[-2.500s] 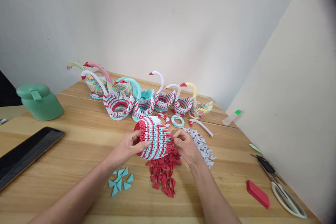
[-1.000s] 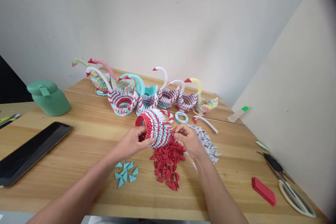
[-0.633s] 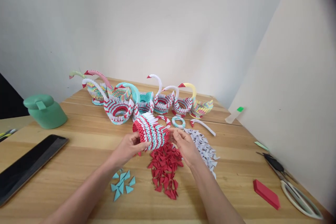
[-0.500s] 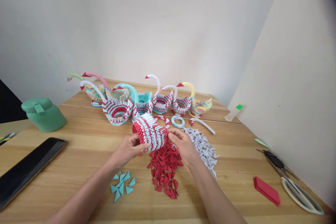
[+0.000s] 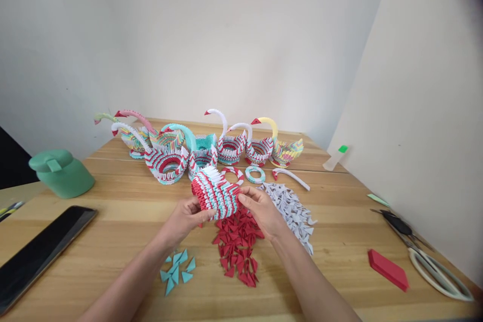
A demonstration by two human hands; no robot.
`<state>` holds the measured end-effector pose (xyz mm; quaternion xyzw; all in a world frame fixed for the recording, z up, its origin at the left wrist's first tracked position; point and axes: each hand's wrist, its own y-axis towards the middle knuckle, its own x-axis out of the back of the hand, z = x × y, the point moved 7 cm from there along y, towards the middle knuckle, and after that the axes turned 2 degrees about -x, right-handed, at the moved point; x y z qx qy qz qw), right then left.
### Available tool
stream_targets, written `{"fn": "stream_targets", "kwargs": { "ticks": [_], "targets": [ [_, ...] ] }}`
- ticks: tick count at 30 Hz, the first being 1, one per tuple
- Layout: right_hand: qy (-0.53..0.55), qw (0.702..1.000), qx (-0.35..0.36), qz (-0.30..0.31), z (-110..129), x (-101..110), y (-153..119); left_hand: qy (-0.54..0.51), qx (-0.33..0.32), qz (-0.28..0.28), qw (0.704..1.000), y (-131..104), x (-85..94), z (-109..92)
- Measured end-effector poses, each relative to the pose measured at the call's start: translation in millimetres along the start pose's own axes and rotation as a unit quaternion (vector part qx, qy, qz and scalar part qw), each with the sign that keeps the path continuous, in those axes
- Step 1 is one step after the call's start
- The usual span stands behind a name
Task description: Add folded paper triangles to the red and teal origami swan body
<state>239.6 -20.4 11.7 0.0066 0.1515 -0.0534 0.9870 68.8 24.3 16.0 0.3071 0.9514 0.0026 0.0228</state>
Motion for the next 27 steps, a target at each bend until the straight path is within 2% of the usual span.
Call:
{"fn": "stream_targets", "kwargs": {
  "ticks": [8, 13, 17, 27],
  "targets": [
    [-0.075, 0.995, 0.060, -0.022, 11, -6, -3, -0.013, 0.006, -0.006, 1.000, 3, 3.5, 9],
    [-0.045, 0.993, 0.094, -0.050, 13, 5, -3, -0.128, -0.020, -0.028, 0.991, 4, 10.1, 9],
    [-0.014, 0.994, 0.084, -0.065, 6, 15, 2, -0.226, -0.032, -0.031, 0.973, 5, 10.1, 4],
    [-0.021, 0.995, 0.080, -0.047, 0, 11, 5, -0.355, -0.029, -0.029, 0.934, 9, 12.9, 9]
  ]
}}
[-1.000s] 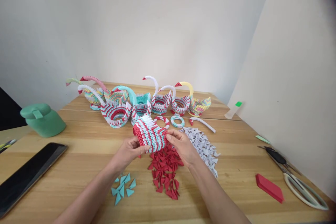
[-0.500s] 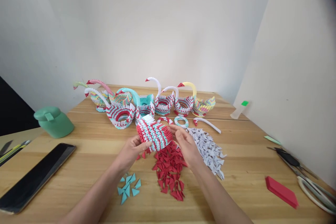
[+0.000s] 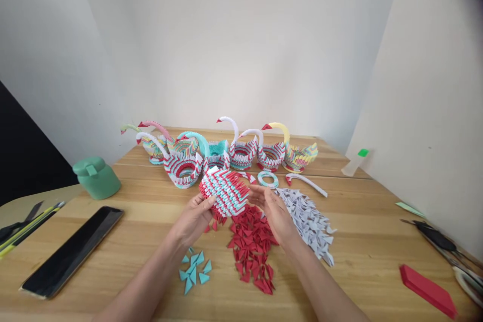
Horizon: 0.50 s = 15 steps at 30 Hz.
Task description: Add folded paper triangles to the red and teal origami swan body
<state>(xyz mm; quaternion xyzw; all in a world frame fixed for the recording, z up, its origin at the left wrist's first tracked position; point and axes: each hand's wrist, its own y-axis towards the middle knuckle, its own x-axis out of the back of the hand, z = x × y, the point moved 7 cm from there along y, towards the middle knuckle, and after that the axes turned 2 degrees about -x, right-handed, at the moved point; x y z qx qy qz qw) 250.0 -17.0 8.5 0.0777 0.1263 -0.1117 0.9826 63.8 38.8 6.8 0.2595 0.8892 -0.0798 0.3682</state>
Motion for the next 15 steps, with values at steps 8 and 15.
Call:
{"fn": "stream_targets", "kwargs": {
  "ticks": [8, 15],
  "targets": [
    [-0.042, 0.997, 0.029, 0.065, 4, -11, -4, -0.047, 0.004, 0.001, 0.999, 1, 1.4, 1],
    [-0.089, 0.993, -0.012, 0.077, -2, -14, -7, -0.047, 0.011, -0.004, 0.999, 1, -0.5, 3]
  ]
}}
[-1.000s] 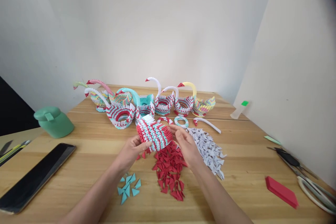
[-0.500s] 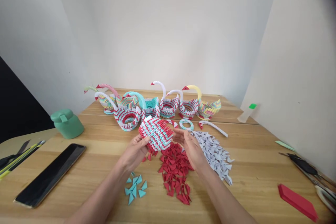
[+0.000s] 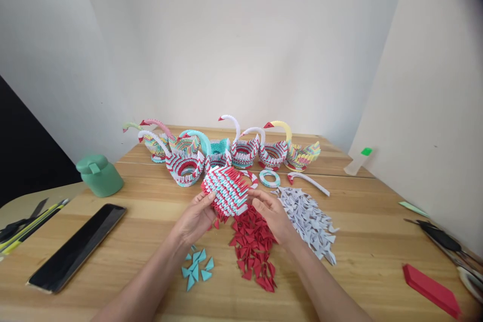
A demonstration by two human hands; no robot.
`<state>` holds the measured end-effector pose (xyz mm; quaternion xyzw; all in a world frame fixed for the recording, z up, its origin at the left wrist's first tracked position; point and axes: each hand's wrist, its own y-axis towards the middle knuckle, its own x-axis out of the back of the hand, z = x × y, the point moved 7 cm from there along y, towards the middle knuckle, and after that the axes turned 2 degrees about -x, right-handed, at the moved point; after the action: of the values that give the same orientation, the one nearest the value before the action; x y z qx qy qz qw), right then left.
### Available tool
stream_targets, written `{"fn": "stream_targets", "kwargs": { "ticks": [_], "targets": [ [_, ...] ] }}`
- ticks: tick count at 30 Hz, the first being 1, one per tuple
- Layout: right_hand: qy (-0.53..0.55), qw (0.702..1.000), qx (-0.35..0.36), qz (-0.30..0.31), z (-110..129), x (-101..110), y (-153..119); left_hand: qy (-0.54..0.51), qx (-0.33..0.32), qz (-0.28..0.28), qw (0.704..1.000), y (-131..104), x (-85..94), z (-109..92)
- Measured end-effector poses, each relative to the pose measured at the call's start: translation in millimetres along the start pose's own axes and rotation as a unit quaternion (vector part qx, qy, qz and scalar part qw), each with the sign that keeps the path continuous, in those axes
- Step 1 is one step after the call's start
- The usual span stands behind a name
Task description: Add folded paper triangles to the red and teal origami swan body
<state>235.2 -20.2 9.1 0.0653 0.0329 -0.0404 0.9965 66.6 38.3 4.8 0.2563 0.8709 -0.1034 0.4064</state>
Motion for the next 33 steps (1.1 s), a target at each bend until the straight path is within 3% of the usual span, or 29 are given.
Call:
{"fn": "stream_targets", "kwargs": {
  "ticks": [9, 18, 33],
  "targets": [
    [0.015, 1.000, 0.009, -0.020, -2, 3, 2, 0.010, 0.023, -0.021, 0.999, -1, -1.3, 5],
    [0.017, 1.000, -0.011, -0.001, -1, -1, 2, 0.032, 0.030, -0.013, 0.999, -2, -1.9, 7],
    [-0.039, 0.999, 0.004, -0.019, 5, 0, 0, 0.065, 0.019, 0.012, 0.998, -5, -7.2, 5]
  ]
}}
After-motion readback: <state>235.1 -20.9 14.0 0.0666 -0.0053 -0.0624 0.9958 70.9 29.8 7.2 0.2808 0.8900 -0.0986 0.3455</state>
